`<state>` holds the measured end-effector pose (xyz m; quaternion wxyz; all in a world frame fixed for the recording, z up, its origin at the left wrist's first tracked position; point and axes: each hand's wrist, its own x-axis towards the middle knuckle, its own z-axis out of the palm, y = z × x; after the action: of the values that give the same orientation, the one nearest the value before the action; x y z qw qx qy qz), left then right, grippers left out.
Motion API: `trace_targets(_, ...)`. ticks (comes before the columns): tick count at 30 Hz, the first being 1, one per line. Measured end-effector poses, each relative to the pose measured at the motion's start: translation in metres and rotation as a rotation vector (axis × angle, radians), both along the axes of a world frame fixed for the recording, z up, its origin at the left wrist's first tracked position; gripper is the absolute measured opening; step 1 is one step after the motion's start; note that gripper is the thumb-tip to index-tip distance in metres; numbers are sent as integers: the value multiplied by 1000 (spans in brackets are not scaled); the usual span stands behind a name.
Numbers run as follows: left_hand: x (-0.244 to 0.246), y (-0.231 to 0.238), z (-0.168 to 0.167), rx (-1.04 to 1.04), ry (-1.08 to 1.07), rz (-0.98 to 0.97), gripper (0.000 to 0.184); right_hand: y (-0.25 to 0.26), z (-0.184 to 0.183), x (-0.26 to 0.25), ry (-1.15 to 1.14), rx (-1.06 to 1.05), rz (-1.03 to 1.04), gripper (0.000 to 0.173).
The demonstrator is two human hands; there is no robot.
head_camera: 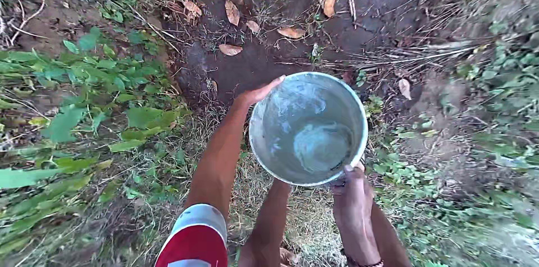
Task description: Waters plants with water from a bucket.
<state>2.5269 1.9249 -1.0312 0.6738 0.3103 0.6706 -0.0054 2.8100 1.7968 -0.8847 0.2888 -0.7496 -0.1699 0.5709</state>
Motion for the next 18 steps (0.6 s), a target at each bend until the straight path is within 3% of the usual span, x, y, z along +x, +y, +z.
trace_targets(8,-31,13,-55,19,87,-1,95,44,-7,-37,-16,10,110,23)
trace_targets(12,-33,21,-53,-11,130,106,93,61,-11,-51,19,8,119,23)
trace_targets(18,-39,25,-60,-17,167,103,96,74,-16,-58,38,-8,133,22)
